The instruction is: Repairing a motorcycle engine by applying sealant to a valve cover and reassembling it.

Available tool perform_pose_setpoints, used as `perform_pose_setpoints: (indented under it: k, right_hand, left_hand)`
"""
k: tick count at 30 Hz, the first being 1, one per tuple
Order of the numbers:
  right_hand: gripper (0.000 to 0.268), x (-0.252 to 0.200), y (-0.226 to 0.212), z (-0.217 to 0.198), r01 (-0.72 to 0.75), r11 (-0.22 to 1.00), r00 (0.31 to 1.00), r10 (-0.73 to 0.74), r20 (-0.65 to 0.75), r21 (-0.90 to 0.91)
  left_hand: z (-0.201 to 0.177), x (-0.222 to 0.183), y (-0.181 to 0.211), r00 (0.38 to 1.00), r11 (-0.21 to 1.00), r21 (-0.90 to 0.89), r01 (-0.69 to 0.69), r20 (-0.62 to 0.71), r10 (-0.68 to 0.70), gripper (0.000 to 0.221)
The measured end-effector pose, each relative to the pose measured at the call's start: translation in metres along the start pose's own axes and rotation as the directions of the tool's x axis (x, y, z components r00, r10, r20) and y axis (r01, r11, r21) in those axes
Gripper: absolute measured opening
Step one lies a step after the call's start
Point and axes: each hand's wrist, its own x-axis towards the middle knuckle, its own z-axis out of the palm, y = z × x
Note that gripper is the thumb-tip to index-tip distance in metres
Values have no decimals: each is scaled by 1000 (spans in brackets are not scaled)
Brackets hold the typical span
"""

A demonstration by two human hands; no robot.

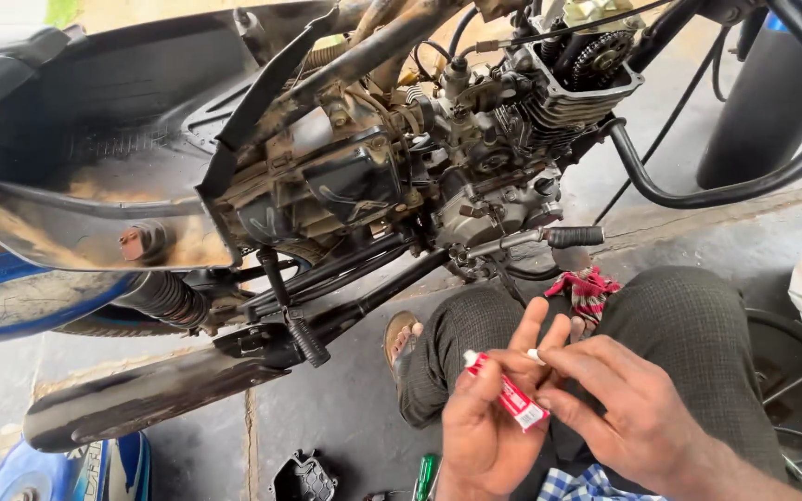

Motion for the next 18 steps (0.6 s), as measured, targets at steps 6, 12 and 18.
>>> perform_pose_setpoints:
  k: [6,12,18]
  right_hand:
    - [25,2,10,1,-4,997,998,9,67,-78]
    - [14,-27,49,-4,-512,846,850,475,229,145]
    - [27,-20,33,-22,-493,471,854,421,306,731]
  left_hand:
    - [-6,-10,2,999,972,233,25,-46,-15,30]
    - [16,-13,14,995,822,566,70,-99,-16,28]
    - [56,-23,15,950,83,946,313,-313,-12,42]
